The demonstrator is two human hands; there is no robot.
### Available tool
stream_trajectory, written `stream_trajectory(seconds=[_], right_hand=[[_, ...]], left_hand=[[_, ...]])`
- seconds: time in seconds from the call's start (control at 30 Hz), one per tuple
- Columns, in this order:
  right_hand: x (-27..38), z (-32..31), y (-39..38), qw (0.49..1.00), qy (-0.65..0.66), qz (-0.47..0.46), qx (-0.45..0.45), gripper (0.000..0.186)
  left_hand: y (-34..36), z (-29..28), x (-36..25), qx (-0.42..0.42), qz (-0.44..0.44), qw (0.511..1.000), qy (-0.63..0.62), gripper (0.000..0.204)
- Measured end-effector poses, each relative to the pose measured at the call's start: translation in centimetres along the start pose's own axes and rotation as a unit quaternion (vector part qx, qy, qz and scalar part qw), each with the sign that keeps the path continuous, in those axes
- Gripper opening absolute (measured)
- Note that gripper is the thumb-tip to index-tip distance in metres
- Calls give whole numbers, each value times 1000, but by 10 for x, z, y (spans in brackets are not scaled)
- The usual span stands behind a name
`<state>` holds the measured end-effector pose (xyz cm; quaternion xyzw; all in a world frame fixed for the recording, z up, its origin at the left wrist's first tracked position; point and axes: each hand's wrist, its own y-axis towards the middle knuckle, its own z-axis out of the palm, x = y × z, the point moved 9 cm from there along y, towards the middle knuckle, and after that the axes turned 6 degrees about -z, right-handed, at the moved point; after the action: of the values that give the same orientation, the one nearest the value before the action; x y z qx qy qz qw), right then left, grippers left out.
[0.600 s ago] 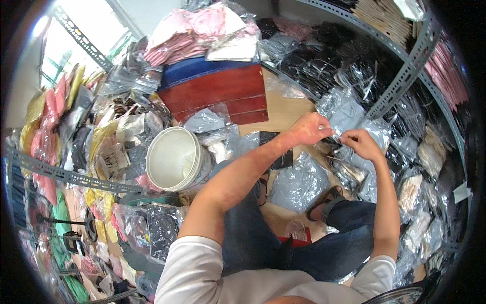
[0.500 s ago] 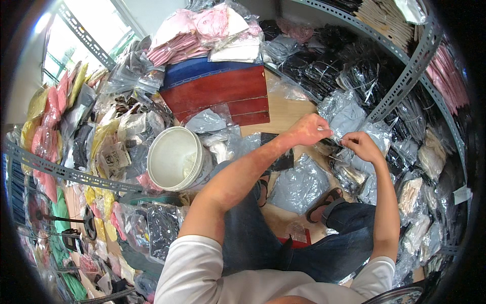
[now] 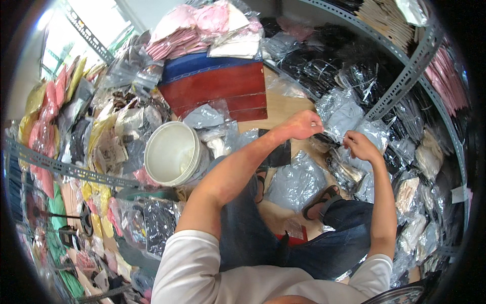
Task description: The person sits on the floor in a storage area and sorts through various packaged clothing items. They pick up items, inspect them, and place them into a white bucket or onto a nearby pile.
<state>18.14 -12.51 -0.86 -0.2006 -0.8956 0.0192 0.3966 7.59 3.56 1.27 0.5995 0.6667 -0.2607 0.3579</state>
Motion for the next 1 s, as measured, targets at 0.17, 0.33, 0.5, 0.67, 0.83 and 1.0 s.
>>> stream_trajectory(seconds=[0.17,0.33,0.5,0.67,0.83,1.0], right_hand=[[-6,18,0,997,-22,32,69,14],[10,21,10,997,-59,-37,46,19],[19,36,18,991,-93,-73,64,21],[37,52,24,990,-76,-85,86,19],[45,59,37,991,-76,-79,81,20],[28,64,43,993,-88,-28,71,24]], left_hand=[[0,25,30,78,-102,989,-66,23],[-2,27,40,83,-67,993,40,18],[-18,12,48,40,-35,993,109,15],[-34,-8,59,1,-63,985,159,16],[-41,-23,67,-22,-76,985,155,17],[-36,-29,62,-47,-53,990,120,17]])
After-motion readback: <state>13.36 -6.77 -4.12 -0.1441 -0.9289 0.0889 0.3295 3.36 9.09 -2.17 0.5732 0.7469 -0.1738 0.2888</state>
